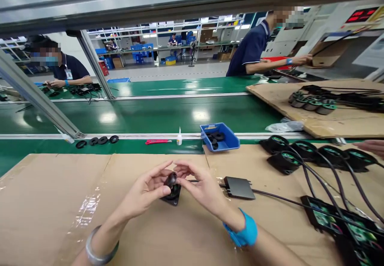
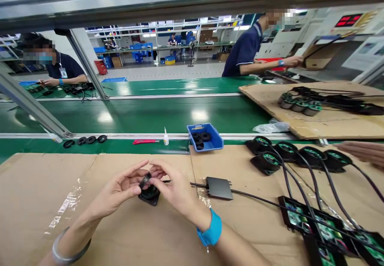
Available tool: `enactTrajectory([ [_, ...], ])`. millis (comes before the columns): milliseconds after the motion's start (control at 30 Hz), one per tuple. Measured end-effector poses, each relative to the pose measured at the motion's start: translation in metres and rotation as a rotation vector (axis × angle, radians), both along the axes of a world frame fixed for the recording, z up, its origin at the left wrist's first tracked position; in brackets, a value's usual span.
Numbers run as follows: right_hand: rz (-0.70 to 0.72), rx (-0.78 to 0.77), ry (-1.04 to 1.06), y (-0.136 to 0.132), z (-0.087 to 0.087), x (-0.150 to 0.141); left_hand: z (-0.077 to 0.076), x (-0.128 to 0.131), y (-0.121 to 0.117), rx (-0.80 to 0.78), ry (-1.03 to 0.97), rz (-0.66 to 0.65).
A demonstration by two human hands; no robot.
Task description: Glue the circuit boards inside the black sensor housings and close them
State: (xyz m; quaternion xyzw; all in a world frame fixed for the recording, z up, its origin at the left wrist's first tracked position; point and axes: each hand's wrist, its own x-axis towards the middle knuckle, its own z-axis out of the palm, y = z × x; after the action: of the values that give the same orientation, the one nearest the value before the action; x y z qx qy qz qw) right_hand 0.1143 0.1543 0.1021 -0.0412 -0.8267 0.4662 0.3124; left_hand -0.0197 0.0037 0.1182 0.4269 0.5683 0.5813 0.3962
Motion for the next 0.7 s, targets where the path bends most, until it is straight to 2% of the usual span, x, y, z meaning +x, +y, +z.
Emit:
enactTrajectory([
  [100, -0.115, 0.259, -0.202, 0.005, -0.014, 0.009, -0.009, -0.012, -0.002, -0.055, 0.254, 0.129],
  [133, -0.141, 0.346, -0.271, 0.005, -0.019, 0.013, -0.013, -0.015, -0.002, -0.073, 0.286, 0.142],
  [200, -0.161, 0.441, -0.354, 0.003, -0.026, 0.021, -0.022, -0.016, -0.003, -0.106, 0.212, 0.114],
  [300, -0.177, 0.483, -0.343, -0.005, -0.033, 0.029, -0.030, -0.009, -0.011, -0.163, 0.030, 0.102],
  [400, -0.169, 0.498, -0.272, -0.009, -0.036, 0.034, -0.033, 0.003, -0.025, -0.201, -0.006, 0.162],
  [467, -0.149, 0.494, -0.221, -0.009, -0.038, 0.036, -0.034, 0.010, -0.034, -0.216, 0.036, 0.196],
  [567, -0.121, 0.453, -0.168, -0.008, -0.039, 0.038, -0.034, 0.019, -0.041, -0.203, 0.341, 0.299],
  [700, -0.065, 0.319, -0.151, -0.004, -0.040, 0.039, -0.031, 0.030, -0.036, -0.078, 0.797, 0.379],
])
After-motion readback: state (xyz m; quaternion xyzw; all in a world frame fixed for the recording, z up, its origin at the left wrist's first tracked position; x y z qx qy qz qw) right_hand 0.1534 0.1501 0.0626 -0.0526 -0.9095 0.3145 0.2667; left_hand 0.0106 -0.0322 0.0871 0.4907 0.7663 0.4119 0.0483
